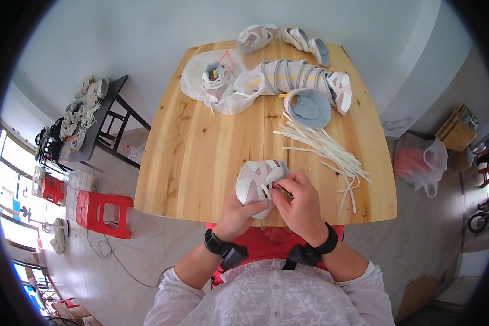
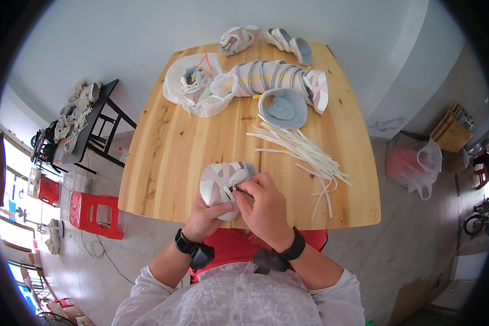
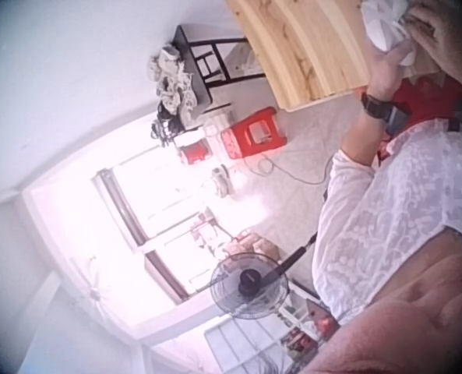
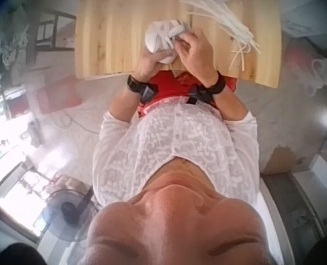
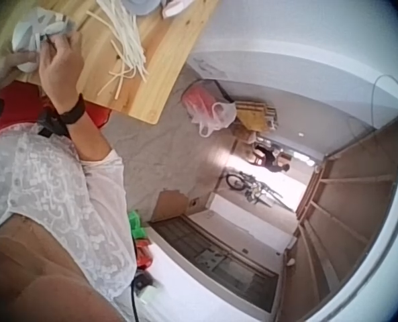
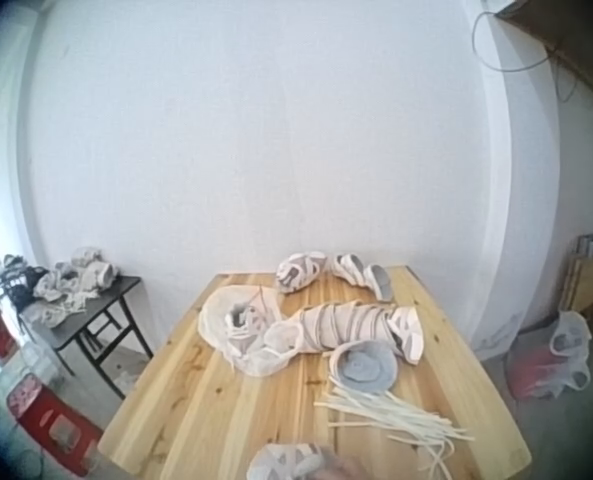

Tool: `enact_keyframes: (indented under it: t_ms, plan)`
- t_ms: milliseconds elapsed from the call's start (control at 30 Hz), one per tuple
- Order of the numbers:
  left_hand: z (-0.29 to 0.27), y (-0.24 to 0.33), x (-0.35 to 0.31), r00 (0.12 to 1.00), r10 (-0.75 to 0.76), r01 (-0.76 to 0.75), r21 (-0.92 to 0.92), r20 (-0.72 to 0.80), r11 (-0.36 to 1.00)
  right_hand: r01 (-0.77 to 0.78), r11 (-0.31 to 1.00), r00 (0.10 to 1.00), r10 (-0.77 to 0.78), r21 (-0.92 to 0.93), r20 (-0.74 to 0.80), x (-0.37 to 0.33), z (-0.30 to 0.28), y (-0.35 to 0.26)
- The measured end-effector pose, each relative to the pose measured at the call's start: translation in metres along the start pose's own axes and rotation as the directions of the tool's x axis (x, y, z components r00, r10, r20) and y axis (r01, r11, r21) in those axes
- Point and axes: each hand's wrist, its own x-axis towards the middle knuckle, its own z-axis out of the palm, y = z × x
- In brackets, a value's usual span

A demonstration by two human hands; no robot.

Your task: The recorder is seen assembling shoe uppers by threading white straps through the pre-cut holes using a small hook tool.

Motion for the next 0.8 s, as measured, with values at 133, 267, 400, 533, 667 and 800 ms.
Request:
enact_keyframes:
  t_ms: [133, 267, 400, 533, 667, 800]
  plan:
    - [0.001, 0.001, -0.001, 1.0, -0.014, 0.014, -0.023, -0.006, 1.0, -0.103, 0.982, 0.993, 0.092, 0.16, 0.08, -0.002, -0.002, 0.003]
    - [-0.005, -0.004, -0.002, 1.0, -0.015, 0.016, -0.016, 0.014, 1.0, -0.108, 0.984, 0.991, 0.095, 0.14, 0.097, 0.0, -0.002, 0.002]
    - [-0.012, -0.012, -0.002, 0.999, 0.018, -0.019, 0.025, 0.049, 1.0, -0.153, 0.973, 0.984, 0.133, 0.171, 0.123, 0.001, -0.003, 0.007]
    - [-0.015, -0.013, -0.009, 0.996, -0.003, -0.003, -0.061, -0.094, 0.998, -0.18, 0.936, 0.973, 0.123, 0.302, 0.197, -0.001, -0.007, 0.006]
    - [-0.014, 0.017, -0.007, 0.995, -0.082, 0.087, 0.094, -0.051, 0.992, -0.038, 0.924, 0.986, -0.026, 0.381, 0.162, -0.003, -0.004, 0.012]
    - [-0.008, 0.027, -0.006, 0.998, -0.07, 0.069, 0.292, -0.007, 0.954, -0.143, 0.908, 0.97, 0.05, 0.395, 0.238, -0.006, -0.003, 0.007]
